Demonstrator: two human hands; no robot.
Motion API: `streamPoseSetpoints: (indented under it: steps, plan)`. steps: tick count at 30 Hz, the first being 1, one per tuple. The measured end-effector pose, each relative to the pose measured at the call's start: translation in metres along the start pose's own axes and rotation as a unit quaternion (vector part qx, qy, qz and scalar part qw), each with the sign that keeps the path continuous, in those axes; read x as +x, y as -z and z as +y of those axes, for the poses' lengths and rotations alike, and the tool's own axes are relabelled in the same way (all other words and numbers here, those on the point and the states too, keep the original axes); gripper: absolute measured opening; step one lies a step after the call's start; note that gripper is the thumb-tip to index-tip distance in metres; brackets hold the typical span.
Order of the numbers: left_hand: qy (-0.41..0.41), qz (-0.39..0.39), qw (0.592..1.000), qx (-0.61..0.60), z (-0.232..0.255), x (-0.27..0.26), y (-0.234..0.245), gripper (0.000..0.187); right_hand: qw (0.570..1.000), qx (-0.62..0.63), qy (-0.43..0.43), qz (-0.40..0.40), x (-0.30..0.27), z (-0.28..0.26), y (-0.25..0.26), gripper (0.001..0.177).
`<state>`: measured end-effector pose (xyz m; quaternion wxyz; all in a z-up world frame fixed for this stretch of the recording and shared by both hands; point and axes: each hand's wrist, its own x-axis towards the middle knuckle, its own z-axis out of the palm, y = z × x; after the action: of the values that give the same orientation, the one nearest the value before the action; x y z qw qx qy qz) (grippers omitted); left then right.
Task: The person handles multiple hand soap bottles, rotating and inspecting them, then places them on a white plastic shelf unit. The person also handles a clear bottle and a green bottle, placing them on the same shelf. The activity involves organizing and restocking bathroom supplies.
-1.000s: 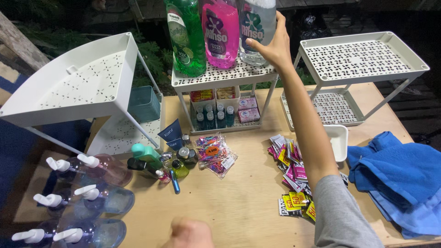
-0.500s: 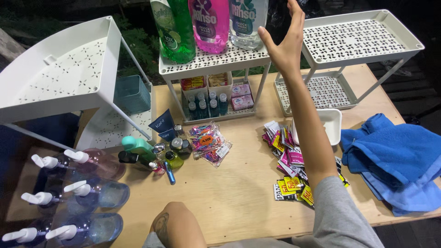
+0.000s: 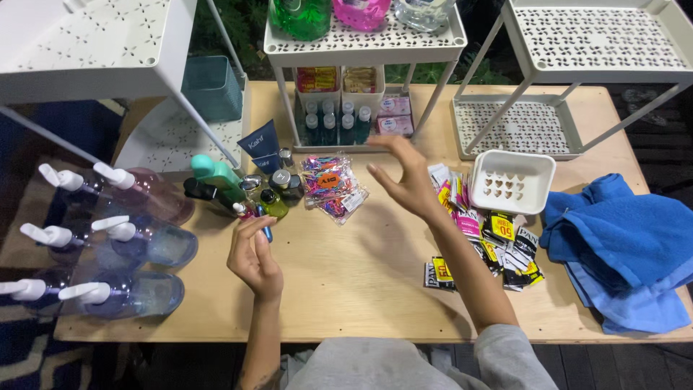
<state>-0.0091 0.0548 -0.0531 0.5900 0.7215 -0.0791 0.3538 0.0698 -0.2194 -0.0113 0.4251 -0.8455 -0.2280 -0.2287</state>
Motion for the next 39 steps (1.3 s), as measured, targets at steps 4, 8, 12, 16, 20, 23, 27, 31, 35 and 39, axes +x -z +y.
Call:
streamPoseSetpoints:
  steps: [4,8,12,16,20,23,27,31,35,39]
  plan:
    - [0.057,-0.027,0.994,0.092,-0.026,-0.025,0.013,0.015,0.991,0.052,-0.035,-0.121,-0.022,-0.004,-0.052,0.033]
    - [0.052,-0.052,0.989,0.132,-0.033,-0.04,0.024,0.017,0.969,0.108,-0.007,-0.221,-0.037,-0.016,-0.099,0.032]
    - [0.022,-0.02,0.987,0.159,-0.032,-0.038,0.036,0.02,0.954,0.131,0.043,-0.268,-0.032,-0.037,-0.137,0.032]
    - [-0.018,0.059,0.966,0.253,-0.033,-0.044,0.063,0.022,0.929,0.201,0.043,-0.309,-0.02,-0.066,-0.177,0.032]
    - [-0.013,0.183,0.931,0.315,-0.04,-0.055,0.106,0.024,0.923,0.239,0.085,-0.291,-0.008,-0.097,-0.221,0.042]
    - [-0.018,0.243,0.891,0.382,-0.051,-0.062,0.14,0.025,0.931,0.267,0.111,-0.221,-0.002,-0.113,-0.259,0.037]
    - [-0.04,0.289,0.881,0.372,-0.075,-0.058,0.173,0.052,0.928,0.334,0.062,-0.156,-0.008,-0.13,-0.309,0.019]
    - [-0.016,0.303,0.891,0.338,-0.095,-0.05,0.191,0.073,0.921,0.347,0.075,-0.16,-0.025,-0.145,-0.344,0.018]
    - [0.007,0.29,0.895,0.34,-0.105,-0.05,0.196,0.081,0.913,0.372,0.085,-0.146,-0.032,-0.154,-0.362,0.022]
    - [0.025,0.267,0.911,0.314,-0.104,-0.046,0.202,0.084,0.908,0.391,0.073,-0.13,-0.029,-0.166,-0.366,0.026]
